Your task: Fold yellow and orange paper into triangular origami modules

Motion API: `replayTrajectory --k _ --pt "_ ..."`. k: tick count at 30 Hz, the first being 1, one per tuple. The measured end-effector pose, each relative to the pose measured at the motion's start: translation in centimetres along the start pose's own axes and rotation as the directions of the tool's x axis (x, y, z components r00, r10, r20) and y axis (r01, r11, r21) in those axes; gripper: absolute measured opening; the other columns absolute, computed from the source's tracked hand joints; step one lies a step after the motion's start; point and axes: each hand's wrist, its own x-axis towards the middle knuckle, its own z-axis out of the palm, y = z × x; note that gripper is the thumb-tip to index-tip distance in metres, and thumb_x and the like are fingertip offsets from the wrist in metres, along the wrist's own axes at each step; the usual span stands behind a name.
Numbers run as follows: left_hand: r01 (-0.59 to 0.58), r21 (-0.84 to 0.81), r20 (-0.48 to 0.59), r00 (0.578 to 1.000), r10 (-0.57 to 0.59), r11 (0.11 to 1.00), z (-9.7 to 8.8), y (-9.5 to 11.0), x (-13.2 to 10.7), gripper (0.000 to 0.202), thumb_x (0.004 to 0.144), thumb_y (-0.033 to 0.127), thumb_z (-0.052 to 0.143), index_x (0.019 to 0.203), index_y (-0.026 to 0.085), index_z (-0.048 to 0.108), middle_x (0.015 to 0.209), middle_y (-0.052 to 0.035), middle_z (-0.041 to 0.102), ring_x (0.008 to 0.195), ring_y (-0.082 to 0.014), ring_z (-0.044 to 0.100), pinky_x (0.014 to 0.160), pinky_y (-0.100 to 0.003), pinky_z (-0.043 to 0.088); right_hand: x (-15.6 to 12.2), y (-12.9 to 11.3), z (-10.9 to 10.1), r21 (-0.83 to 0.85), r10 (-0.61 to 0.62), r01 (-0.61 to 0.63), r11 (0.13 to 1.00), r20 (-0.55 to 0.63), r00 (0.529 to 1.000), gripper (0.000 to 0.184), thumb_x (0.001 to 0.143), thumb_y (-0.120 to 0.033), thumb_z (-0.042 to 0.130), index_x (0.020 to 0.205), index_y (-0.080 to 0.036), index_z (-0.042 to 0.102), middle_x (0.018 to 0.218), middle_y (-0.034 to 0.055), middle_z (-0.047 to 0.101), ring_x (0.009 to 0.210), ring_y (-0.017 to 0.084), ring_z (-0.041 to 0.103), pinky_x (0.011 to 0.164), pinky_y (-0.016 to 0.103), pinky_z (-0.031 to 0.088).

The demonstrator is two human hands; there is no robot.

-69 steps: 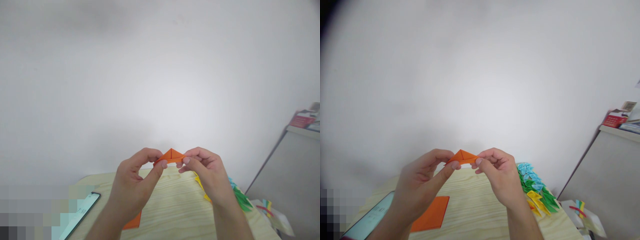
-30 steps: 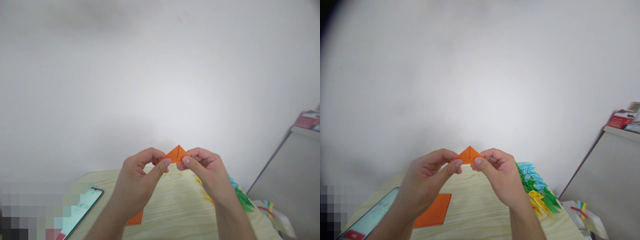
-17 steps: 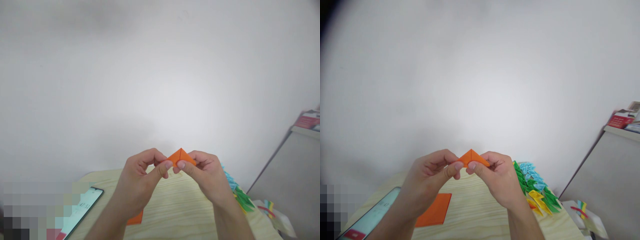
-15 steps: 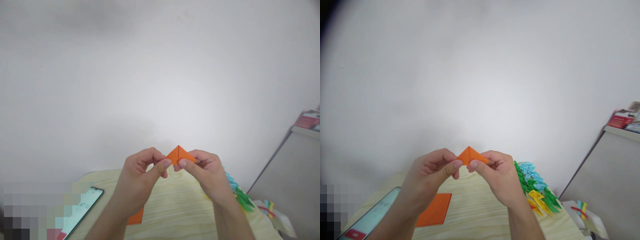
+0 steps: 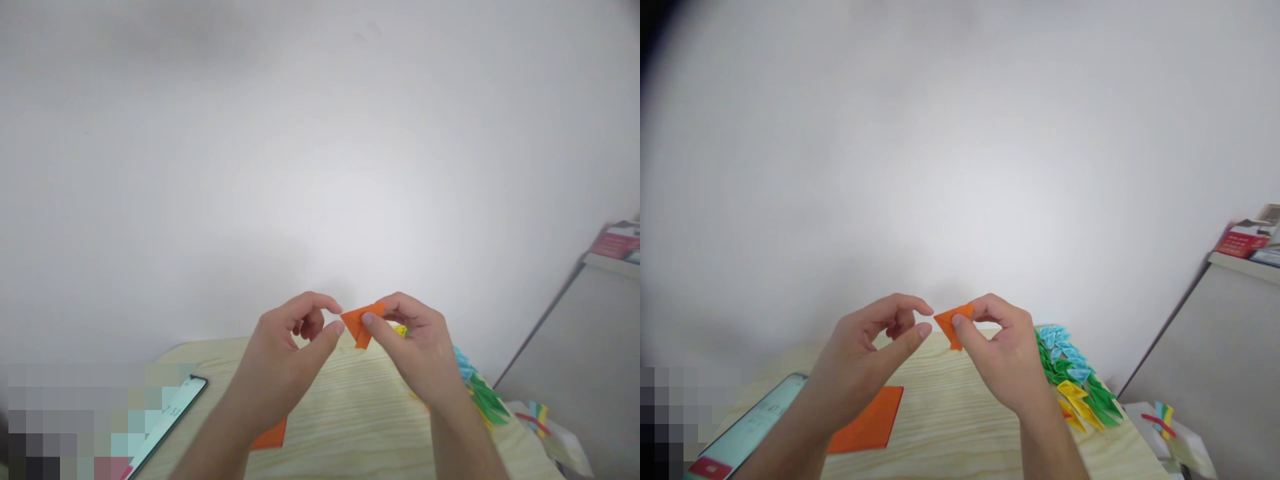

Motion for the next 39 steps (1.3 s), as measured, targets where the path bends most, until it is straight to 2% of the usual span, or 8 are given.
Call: replayTrajectory --k 4,9,12,20,29,32,35,39 --pt "-0.04 -0.019 0.002 0.999 0.04 0.999 0.1 -0.3 0.0 0.014 0.093 0.034 0.069 0.106 0.03 0.074 0.068 0.0052 0.046 0.069 -0.0139 0.046 0.068 -0.028 0.039 -0.4 -0.1 0.6 -0.295 -0.136 0.155 0.943 0.084 0.987 0.009 0.088 -0.019 0.073 0.081 -0.024 0.074 0.08 -0.0036 0.074 0.075 0.016 0.068 0.076 0.029 0.048" --pt "-0.054 -0.019 0.092 0.994 0.055 0.998 -0.1 -0.5 -0.1 0.011 0.095 0.031 0.065 0.092 0.029 0.076 0.067 0.0046 0.051 0.067 -0.0134 0.048 0.065 -0.028 0.038 -0.6 0.0 1.2 -0.332 -0.232 0.273 0.903 0.16 0.96 0.011 0.087 -0.015 0.071 0.08 -0.023 0.073 0.076 -0.0034 0.07 0.073 0.015 0.065 0.071 0.029 0.044" --pt "-0.057 -0.053 0.099 0.993 0.062 0.997 -0.3 -0.2 -0.1 0.013 0.097 0.033 0.065 0.09 0.027 0.074 0.069 0.0036 0.056 0.069 -0.0138 0.051 0.068 -0.028 0.04 -0.6 0.0 1.1 -0.305 -0.219 0.257 0.917 0.152 0.964 0.01 0.087 -0.015 0.072 0.083 -0.024 0.073 0.078 -0.0039 0.071 0.074 0.014 0.065 0.073 0.029 0.045" --pt "-0.058 -0.431 -0.086 0.996 0.023 0.901 0.0 0.0 0.5 0.011 0.095 0.034 0.072 0.096 0.023 0.071 0.065 0.0043 0.058 0.064 -0.0102 0.05 0.061 -0.022 0.04 -0.1 -0.1 -0.3 -0.1 -0.167 0.177 0.979 0.099 0.981 0.008 0.093 -0.019 0.072 0.087 -0.023 0.075 0.084 -0.0015 0.073 0.08 0.016 0.066 0.076 0.029 0.05" --pt "0.031 -0.437 0.028 0.999 -0.021 0.899 -0.3 0.5 0.1 0.02 0.091 0.027 0.075 0.109 0.024 0.068 0.062 0.0038 0.068 0.059 -0.0127 0.059 0.059 -0.024 0.047 -0.4 0.2 -0.1 -0.248 -0.232 0.227 0.942 0.009 0.973 0.009 0.092 -0.025 0.075 0.092 -0.027 0.083 0.074 0.0001 0.075 0.066 0.016 0.065 0.064 0.031 0.049" --pt "0.031 -0.423 0.059 0.998 -0.006 0.906 -0.4 0.7 0.0 0.01 0.09 0.025 0.076 0.097 0.021 0.071 0.068 0.0006 0.072 0.064 -0.0138 0.065 0.063 -0.025 0.052 -0.6 0.3 0.1 -0.255 -0.271 0.265 0.93 0.013 0.963 0.009 0.091 -0.025 0.077 0.093 -0.028 0.084 0.07 -0.0015 0.076 0.059 0.015 0.065 0.059 0.03 0.05" --pt "0.002 -0.439 0.03 0.999 0.013 0.898 -0.3 0.7 0.1 0.009 0.088 0.024 0.08 0.087 0.02 0.072 0.076 -0.0016 0.076 0.072 -0.0143 0.069 0.068 -0.025 0.054 -0.8 0.2 0.2 -0.147 -0.199 0.196 0.97 -0.005 0.98 0.012 0.091 -0.024 0.076 0.099 -0.029 0.084 0.07 -0.0021 0.077 0.055 0.014 0.067 0.058 0.029 0.053" --pt "-0.018 -0.497 -0.001 1.0 0.021 0.868 0.0 0.7 0.1 0.008 0.087 0.022 0.081 0.089 0.021 0.073 0.082 -0.0007 0.077 0.077 -0.0139 0.071 0.07 -0.023 0.056 -0.9 -0.4 0.4 0.1 -0.058 0.061 0.993 -0.034 0.998 0.012 0.088 -0.022 0.08 0.099 -0.027 0.083 0.085 0.0026 0.082 0.076 0.02 0.077 0.074 0.033 0.061"
